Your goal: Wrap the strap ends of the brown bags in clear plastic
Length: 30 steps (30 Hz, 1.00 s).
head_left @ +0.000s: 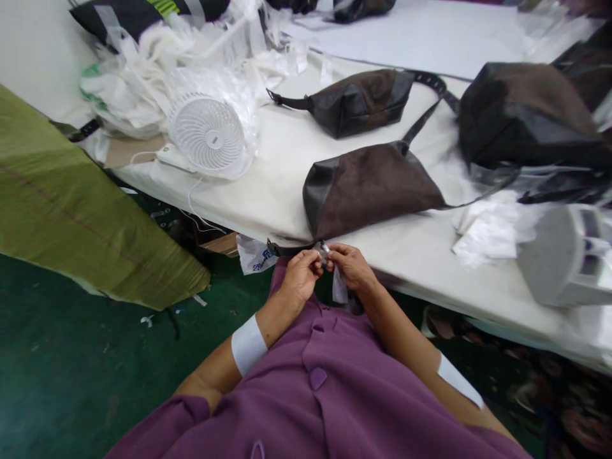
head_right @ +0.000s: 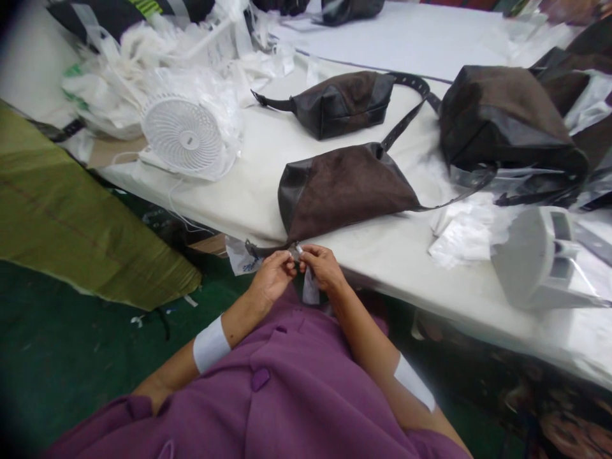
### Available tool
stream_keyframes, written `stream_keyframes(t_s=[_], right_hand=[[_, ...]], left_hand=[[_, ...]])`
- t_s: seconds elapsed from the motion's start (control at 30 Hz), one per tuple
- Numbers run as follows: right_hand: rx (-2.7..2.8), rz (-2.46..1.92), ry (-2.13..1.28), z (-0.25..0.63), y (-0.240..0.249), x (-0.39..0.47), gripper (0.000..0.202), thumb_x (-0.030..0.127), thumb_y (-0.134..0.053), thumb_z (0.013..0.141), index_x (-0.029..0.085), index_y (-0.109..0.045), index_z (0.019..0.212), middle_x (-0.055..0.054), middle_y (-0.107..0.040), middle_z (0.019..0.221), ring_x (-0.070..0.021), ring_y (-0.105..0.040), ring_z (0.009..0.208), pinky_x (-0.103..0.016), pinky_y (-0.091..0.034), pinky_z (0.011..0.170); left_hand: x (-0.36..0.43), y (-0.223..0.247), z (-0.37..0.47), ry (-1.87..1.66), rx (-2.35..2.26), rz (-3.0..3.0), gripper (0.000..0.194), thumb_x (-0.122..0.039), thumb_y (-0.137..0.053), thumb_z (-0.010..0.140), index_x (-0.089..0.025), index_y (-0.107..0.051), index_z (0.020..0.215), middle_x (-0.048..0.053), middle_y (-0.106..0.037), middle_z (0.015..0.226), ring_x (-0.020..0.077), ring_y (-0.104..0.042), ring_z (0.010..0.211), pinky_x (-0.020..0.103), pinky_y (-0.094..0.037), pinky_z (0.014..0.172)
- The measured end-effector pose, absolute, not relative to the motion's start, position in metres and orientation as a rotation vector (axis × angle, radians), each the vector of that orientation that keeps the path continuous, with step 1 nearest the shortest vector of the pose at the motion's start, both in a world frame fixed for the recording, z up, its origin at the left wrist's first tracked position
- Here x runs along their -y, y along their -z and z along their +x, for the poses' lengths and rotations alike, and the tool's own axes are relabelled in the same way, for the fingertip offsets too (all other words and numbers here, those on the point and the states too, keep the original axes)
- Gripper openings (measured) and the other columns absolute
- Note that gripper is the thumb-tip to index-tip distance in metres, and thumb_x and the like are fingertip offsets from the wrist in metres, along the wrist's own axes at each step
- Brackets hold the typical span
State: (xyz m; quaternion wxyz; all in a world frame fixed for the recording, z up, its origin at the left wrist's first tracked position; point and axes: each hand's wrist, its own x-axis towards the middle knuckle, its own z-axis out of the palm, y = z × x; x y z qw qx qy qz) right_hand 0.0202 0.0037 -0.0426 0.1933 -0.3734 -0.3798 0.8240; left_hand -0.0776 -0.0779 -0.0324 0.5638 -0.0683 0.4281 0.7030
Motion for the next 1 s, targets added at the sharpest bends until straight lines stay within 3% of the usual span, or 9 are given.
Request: stream_keyframes(t_s=[0.17,0.33,0.43,0.57,0.63,0.73,0.83,0.93,1.0], right_hand=[[1.622,-1.281,-1.761,0.023,0.05,-0.001,0.018,0.033,-0.061,0.071,0.015,-0.063,0.072,0.002,-0.055,0.05,-0.0105,-0.048,0.045,-0.021,-0.034,0.045],[2.001,-1.246,-1.176,0.031,0.048,0.003,0.014,0.026,-0.055,0.074,0.017,-0.063,0.065,-0.001,-0.059,0.062,-0.0127,-0.051,0.058,-0.024,-0.038,0.059],[2.097,-1.189,-0.999,0.033,0.045,0.007,0.017,0.025,-0.052,0.077,0.017,-0.063,0.066,-0.002,-0.059,0.068,-0.0141,-0.053,0.064,-0.025,-0.038,0.064],[2.025,-1.246,-1.037,0.036,0.049,0.011,0.018,0.027,-0.052,0.078,0.017,-0.063,0.067,-0.002,-0.061,0.069,-0.0146,-0.054,0.065,-0.026,-0.039,0.065],[1.963,-1.294,-1.115,0.038,0.051,0.012,0.018,0.029,-0.054,0.077,0.018,-0.063,0.067,-0.001,-0.062,0.066,-0.0142,-0.055,0.062,-0.025,-0.039,0.063],[1.878,-1.383,-1.234,0.042,0.053,0.011,0.016,0.03,-0.055,0.075,0.018,-0.063,0.067,0.001,-0.062,0.061,-0.0138,-0.056,0.058,-0.024,-0.04,0.061],[1.781,-1.446,-1.281,0.045,0.054,0.011,0.011,0.028,-0.057,0.072,0.018,-0.061,0.071,0.002,-0.061,0.058,-0.0139,-0.056,0.056,-0.024,-0.041,0.06],[1.752,-1.406,-1.299,0.048,0.054,0.011,0.015,0.026,-0.058,0.071,0.018,-0.06,0.084,0.004,-0.058,0.055,-0.0131,-0.055,0.052,-0.023,-0.041,0.059],[1.802,-1.342,-1.311,0.049,0.053,0.011,0.018,0.025,-0.056,0.073,0.019,-0.06,0.09,0.005,-0.057,0.053,-0.0126,-0.054,0.049,-0.023,-0.041,0.058]], left_hand=[[0.078,0.022,-0.069,-1.641,-1.002,-0.251,0.02,-0.011,-0.071,0.06,-0.014,-0.052,0.067,-0.004,-0.05,0.058,0.0041,-0.043,0.05,0.018,-0.03,0.048],[0.066,0.022,-0.063,-1.634,-1.015,-0.242,0.018,-0.009,-0.069,0.061,-0.014,-0.052,0.064,-0.004,-0.051,0.056,0.0031,-0.039,0.045,0.018,-0.028,0.045],[0.058,0.024,-0.058,-1.65,-1.064,-0.152,0.019,-0.012,-0.07,0.061,-0.014,-0.051,0.061,-0.004,-0.049,0.053,0.0033,-0.039,0.045,0.018,-0.028,0.045],[0.054,0.032,-0.053,-1.603,-1.316,0.04,0.018,-0.029,-0.067,0.072,-0.013,-0.063,0.075,-0.003,-0.051,0.054,0.0036,-0.036,0.041,0.02,-0.026,0.042],[0.056,0.037,-0.053,-1.562,-1.507,0.256,0.026,-0.036,-0.057,0.08,-0.013,-0.067,0.086,0.0,-0.057,0.06,0.0067,-0.043,0.045,0.021,-0.034,0.045],[0.06,0.042,-0.058,-1.384,-1.786,0.822,0.024,-0.026,-0.05,0.083,-0.017,-0.07,0.092,0.006,-0.069,0.087,0.0163,-0.062,0.077,0.029,-0.048,0.073],[0.065,0.042,-0.065,-1.124,-1.921,1.299,0.029,-0.014,-0.049,0.079,-0.021,-0.069,0.099,0.006,-0.068,0.105,0.0207,-0.061,0.1,0.034,-0.042,0.094],[0.071,0.04,-0.066,-1.135,-1.976,1.293,0.037,-0.012,-0.047,0.079,-0.021,-0.063,0.111,0.005,-0.07,0.095,0.0188,-0.063,0.091,0.033,-0.045,0.089],[0.078,0.044,-0.062,-1.24,-1.97,1.106,0.035,-0.012,-0.047,0.078,-0.019,-0.062,0.109,0.003,-0.069,0.082,0.0164,-0.063,0.078,0.03,-0.047,0.078]])
